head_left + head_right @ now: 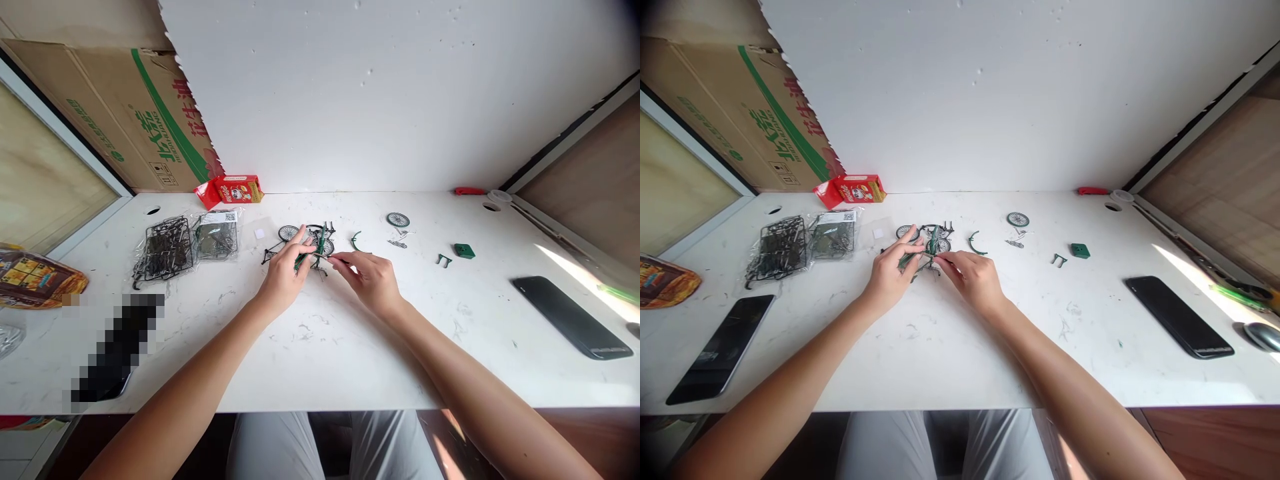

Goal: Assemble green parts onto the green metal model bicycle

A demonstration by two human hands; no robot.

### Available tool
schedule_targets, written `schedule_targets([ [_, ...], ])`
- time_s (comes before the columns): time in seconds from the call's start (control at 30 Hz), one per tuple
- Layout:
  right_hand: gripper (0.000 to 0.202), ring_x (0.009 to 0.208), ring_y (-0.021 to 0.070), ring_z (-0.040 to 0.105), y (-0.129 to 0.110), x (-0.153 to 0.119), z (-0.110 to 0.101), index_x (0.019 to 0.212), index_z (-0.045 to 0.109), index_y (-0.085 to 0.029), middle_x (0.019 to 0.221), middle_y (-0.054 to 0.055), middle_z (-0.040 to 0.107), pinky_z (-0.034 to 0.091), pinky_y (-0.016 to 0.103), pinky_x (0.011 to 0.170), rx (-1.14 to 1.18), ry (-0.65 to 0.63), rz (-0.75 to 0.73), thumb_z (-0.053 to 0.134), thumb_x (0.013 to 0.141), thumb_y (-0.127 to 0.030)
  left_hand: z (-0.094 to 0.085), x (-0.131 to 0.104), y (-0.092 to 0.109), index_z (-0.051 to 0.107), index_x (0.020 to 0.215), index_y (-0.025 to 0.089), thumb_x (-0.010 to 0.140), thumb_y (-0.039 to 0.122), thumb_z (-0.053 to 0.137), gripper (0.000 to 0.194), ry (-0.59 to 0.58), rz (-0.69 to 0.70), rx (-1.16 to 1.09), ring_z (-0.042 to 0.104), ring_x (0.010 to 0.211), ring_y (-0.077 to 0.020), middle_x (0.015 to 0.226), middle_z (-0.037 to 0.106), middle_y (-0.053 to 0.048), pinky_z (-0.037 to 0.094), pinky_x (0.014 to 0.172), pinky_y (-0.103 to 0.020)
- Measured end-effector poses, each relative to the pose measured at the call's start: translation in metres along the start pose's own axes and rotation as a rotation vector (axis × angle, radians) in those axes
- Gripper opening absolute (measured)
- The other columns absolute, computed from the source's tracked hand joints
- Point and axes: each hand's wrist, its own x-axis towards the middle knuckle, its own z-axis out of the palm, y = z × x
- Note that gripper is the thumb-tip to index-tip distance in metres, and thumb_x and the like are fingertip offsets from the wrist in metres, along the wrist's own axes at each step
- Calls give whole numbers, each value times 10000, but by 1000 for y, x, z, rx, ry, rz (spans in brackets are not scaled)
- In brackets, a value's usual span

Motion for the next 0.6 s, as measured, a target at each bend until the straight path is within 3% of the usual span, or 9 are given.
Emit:
schedule_targets([
  [0.37, 228, 590, 124, 665, -1, -3, 2, 1040, 763, -181, 731, 25, 752, 507, 263, 556, 49, -35, 38, 600, 1099, -329, -1, -1, -2, 771, 1102, 219, 989, 278, 687, 153, -8, 6, 16, 641, 1401, -355, 1660, 513, -172, 529, 1135, -487],
  [0.6, 245, 602, 137, 694, -5, -3, 1, 1032, 774, -189, 727, 21, 757, 553, 270, 579, 116, -42, 112, 601, 1095, -351, -2, 0, -11, 714, 1149, 192, 1060, 227, 554, 187, -22, 196, 250, 698, 1343, -300, 1624, 546, -212, 571, 1112, -482],
])
